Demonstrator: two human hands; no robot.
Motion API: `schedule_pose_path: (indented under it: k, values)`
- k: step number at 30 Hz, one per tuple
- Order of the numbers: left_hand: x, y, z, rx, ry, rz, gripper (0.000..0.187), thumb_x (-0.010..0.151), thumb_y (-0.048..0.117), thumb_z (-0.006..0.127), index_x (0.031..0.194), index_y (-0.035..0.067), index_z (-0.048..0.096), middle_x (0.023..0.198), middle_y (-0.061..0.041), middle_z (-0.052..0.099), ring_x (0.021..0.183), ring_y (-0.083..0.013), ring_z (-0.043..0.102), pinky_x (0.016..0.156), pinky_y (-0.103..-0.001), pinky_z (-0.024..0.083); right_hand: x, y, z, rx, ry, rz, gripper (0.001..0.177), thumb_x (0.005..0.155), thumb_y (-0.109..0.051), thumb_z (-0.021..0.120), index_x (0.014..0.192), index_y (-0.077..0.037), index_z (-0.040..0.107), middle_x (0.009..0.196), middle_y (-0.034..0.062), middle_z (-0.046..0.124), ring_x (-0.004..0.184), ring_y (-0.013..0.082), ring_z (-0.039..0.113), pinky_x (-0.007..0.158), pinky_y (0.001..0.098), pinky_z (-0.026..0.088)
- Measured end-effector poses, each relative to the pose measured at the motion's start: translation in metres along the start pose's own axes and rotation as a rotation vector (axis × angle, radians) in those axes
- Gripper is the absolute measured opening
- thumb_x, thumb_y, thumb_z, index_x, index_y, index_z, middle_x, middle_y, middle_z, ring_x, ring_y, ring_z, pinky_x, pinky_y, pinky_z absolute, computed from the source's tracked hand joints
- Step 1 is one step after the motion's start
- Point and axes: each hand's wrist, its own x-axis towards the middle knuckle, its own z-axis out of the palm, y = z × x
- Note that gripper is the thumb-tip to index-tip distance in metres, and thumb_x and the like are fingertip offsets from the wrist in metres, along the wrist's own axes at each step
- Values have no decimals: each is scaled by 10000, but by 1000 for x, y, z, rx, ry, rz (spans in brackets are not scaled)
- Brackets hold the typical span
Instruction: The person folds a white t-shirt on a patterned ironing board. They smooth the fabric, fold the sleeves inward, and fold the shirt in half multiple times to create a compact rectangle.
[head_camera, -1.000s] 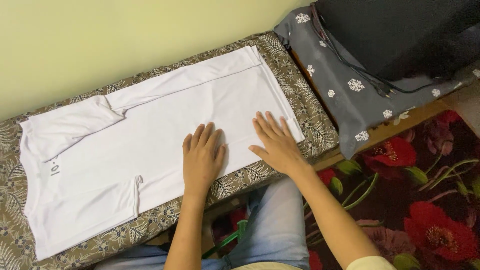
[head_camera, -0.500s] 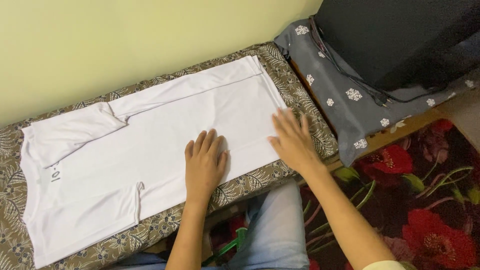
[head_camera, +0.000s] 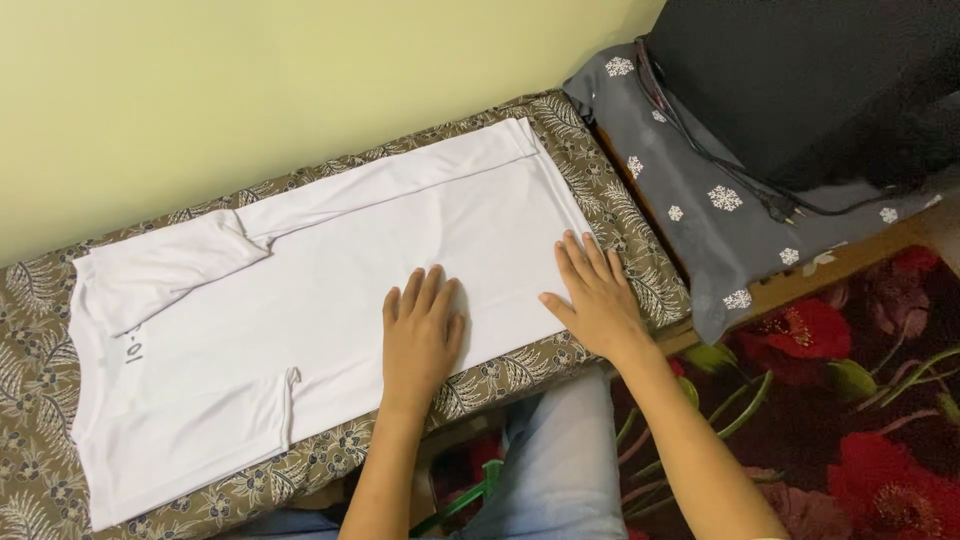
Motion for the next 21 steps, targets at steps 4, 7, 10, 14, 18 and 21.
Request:
schedule_pose_path:
  k: [4, 7, 10, 14, 18, 21]
  values:
    - [17, -9, 7, 161, 54, 93, 407, 930, 306, 626, 1326, 210, 640, 1421, -83, 599, 1389, -274, 491, 1128, -537, 345, 1, 2, 2, -8, 26, -15, 739, 1022, -552, 392, 1571, -63, 317, 1677, 138, 209, 1557, 298, 123, 1237, 506, 20]
    - [36, -19, 7, 116, 71, 26, 458, 965, 369, 596, 1380, 177, 604, 1461, -111, 570, 1409, -286, 475, 1137, -547, 338, 1, 3, 4, -24, 47, -24, 751, 1018, -573, 392, 1567, -64, 330, 1672, 140, 228, 1555, 301, 133, 1239, 506, 28]
    - [49, -22, 3, 105, -91, -39, 590, 996, 475, 510, 1499, 167, 494, 1591, -121, 432, 1507, -300, 326, 1185, -568, 236, 1, 1, 0, -5, 28, -4, 755, 1008, -580, 385, 1570, -81, 318, 1678, 126, 214, 1555, 295, 137, 1242, 501, 28]
    - [51, -11, -18, 41, -282, -130, 672, 1029, 576, 322, 1592, 210, 324, 1672, -69, 280, 1557, -258, 189, 1230, -540, 111, 1, 1, -2, -10, 13, 8, 740, 1002, -559, 414, 1570, -95, 324, 1676, 119, 220, 1556, 292, 136, 1242, 501, 31]
    - [53, -6, -30, 25, -353, -167, 684, 1028, 613, 234, 1607, 251, 276, 1690, -51, 228, 1566, -250, 144, 1240, -523, 63, 0, -2, -5, 13, 3, 27, 724, 995, -549, 429, 1564, -111, 332, 1672, 118, 230, 1554, 290, 140, 1241, 507, 24]
    - [54, -8, -25, 52, -338, -191, 710, 1000, 675, 196, 1603, 310, 282, 1699, -62, 187, 1576, -310, 27, 1222, -583, -3, 6, -13, -4, 83, 40, 71, 658, 991, -470, 479, 1549, -140, 365, 1652, 149, 257, 1543, 343, 137, 1219, 601, -41]
